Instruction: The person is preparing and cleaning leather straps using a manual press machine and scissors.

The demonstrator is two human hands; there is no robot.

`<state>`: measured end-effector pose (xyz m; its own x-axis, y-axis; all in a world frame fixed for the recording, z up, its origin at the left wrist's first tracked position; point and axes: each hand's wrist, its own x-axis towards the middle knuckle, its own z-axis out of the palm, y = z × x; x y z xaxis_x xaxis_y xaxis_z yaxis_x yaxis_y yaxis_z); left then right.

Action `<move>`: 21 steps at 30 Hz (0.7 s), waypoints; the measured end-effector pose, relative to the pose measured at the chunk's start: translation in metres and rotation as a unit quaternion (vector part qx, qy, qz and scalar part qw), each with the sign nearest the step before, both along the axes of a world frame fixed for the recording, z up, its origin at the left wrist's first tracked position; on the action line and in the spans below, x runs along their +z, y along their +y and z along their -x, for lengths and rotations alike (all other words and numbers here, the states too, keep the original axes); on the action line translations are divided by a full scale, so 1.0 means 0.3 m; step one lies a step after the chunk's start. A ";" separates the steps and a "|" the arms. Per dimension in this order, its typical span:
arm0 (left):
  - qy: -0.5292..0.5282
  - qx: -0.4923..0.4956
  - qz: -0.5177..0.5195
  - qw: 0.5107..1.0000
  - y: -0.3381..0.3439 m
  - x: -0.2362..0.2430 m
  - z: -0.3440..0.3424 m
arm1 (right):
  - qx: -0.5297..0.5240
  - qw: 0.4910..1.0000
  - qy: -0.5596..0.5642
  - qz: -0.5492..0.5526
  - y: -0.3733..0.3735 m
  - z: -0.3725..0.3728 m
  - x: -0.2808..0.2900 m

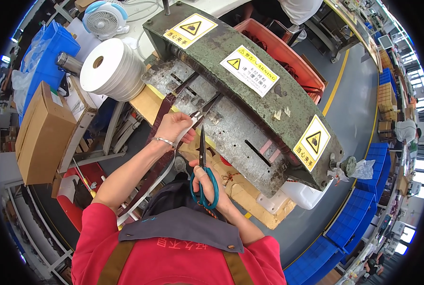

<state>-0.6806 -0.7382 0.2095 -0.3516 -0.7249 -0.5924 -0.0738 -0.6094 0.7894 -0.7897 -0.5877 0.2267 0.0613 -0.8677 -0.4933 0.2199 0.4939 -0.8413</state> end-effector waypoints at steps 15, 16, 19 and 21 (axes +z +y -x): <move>-0.058 -0.037 0.101 0.993 -0.015 0.010 0.002 | -0.085 0.993 0.049 0.059 -0.076 -0.036 -0.014; -0.058 -0.036 0.103 0.992 -0.013 0.006 -0.001 | -0.088 0.993 0.051 0.064 -0.074 -0.040 -0.019; -0.032 -0.029 0.097 0.994 -0.010 0.004 0.010 | -0.066 0.991 0.081 0.086 -0.061 -0.036 -0.033; -0.039 -0.026 0.101 0.994 -0.014 0.019 0.025 | -0.053 0.996 0.058 0.047 -0.056 -0.030 -0.016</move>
<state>-0.6882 -0.7423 0.2152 -0.3500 -0.8138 -0.4640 -0.1676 -0.4329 0.8857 -0.7806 -0.6046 0.2220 -0.0854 -0.9088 -0.4084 0.1658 0.3912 -0.9052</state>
